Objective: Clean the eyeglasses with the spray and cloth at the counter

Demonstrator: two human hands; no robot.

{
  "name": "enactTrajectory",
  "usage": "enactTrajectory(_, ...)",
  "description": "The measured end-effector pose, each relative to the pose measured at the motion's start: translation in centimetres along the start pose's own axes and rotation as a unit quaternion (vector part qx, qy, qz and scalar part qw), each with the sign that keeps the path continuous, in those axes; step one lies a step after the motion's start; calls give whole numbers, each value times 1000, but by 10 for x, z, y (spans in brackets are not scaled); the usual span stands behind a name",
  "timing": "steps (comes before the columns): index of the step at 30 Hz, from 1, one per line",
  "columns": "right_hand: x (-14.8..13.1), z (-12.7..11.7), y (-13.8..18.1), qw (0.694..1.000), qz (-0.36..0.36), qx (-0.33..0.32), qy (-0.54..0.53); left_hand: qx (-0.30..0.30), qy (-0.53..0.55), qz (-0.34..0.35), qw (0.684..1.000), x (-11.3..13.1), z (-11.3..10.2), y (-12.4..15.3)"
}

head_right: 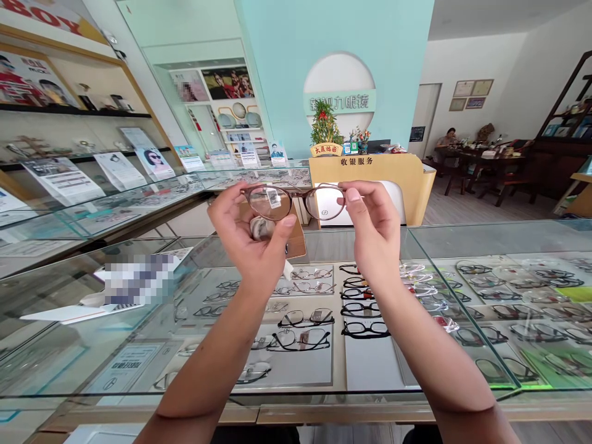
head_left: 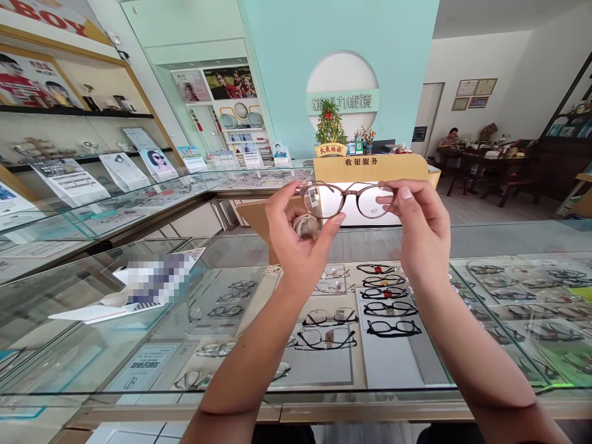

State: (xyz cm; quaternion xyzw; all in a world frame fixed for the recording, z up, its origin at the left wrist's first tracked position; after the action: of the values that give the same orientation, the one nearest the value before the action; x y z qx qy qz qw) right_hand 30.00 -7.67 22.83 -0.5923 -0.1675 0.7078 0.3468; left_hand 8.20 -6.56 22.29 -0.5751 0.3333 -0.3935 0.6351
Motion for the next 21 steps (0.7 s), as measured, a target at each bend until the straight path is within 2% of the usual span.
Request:
enactTrajectory(7,-12,2,8,999,-35,23,-13,12,68,7,998,-13,7,1)
enactTrajectory(11,-22,4,15,998,-59,33,-4,6,119,-14,993,-20,13,4)
enactTrajectory(21,-19,3,16,998,-50,43,-1,-26,171,-22,985,-16,19,3)
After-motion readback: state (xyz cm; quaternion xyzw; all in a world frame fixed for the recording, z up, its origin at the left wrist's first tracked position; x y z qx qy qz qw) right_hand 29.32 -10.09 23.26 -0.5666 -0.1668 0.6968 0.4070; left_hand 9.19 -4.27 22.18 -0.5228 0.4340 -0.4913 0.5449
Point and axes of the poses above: each hand's wrist, its own y-axis away from the middle knuckle, its own z-axis out of the palm, x = y × z, the point moved 7 cm from there along -y, towards the middle knuckle, and after that the axes turned 12 degrees about z, right-handed, at the moved point
